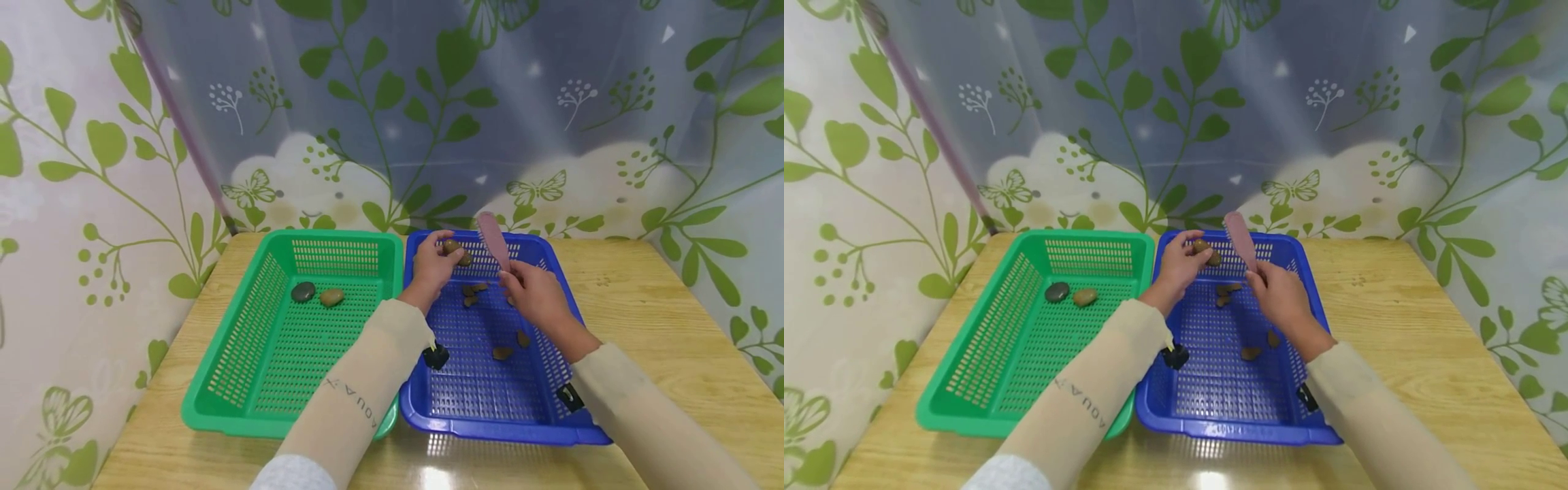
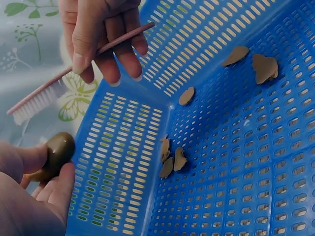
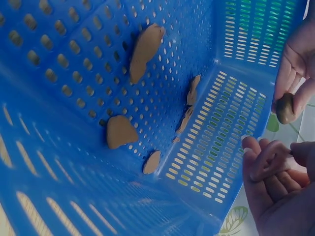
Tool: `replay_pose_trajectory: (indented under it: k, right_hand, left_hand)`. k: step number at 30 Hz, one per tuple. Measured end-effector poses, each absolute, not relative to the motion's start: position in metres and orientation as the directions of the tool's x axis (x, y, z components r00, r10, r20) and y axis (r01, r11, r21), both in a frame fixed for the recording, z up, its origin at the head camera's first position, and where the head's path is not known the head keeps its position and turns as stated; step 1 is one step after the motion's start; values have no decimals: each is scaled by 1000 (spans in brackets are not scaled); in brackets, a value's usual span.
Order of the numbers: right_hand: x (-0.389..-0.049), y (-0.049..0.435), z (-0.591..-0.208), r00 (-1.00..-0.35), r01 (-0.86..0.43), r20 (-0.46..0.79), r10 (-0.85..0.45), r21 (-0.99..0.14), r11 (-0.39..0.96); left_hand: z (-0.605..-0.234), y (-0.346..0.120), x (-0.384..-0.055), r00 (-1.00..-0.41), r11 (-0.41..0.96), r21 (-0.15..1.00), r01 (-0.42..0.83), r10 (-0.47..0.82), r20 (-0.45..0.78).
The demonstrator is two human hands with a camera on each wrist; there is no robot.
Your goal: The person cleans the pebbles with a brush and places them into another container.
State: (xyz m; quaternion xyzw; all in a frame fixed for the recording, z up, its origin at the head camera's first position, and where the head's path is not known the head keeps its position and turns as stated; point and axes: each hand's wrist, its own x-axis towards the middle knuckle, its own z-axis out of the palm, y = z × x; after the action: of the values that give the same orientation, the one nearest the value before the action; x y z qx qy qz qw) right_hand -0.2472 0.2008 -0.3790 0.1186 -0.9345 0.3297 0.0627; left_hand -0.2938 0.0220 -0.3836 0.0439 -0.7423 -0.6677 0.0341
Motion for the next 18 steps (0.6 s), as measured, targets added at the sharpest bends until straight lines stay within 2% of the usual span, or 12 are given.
replay_pose_trajectory:
  k: [4, 11, 18]
  right_hand:
    - [-247, 199, -380, -957, -287, 211, -198, -607, 741]
    - [-247, 197, -380, -927, -371, 271, -258, -581, 724]
    - [-246, 196, -382, -860, -505, 354, -366, -493, 709]
  left_hand:
    - [-385, 23, -296, -992, 23, 999, -23, -121, -20]
    - [-385, 21, -298, -993, -277, 958, -74, -73, -98]
    - [-384, 20, -298, -987, -309, 944, -119, -69, -147]
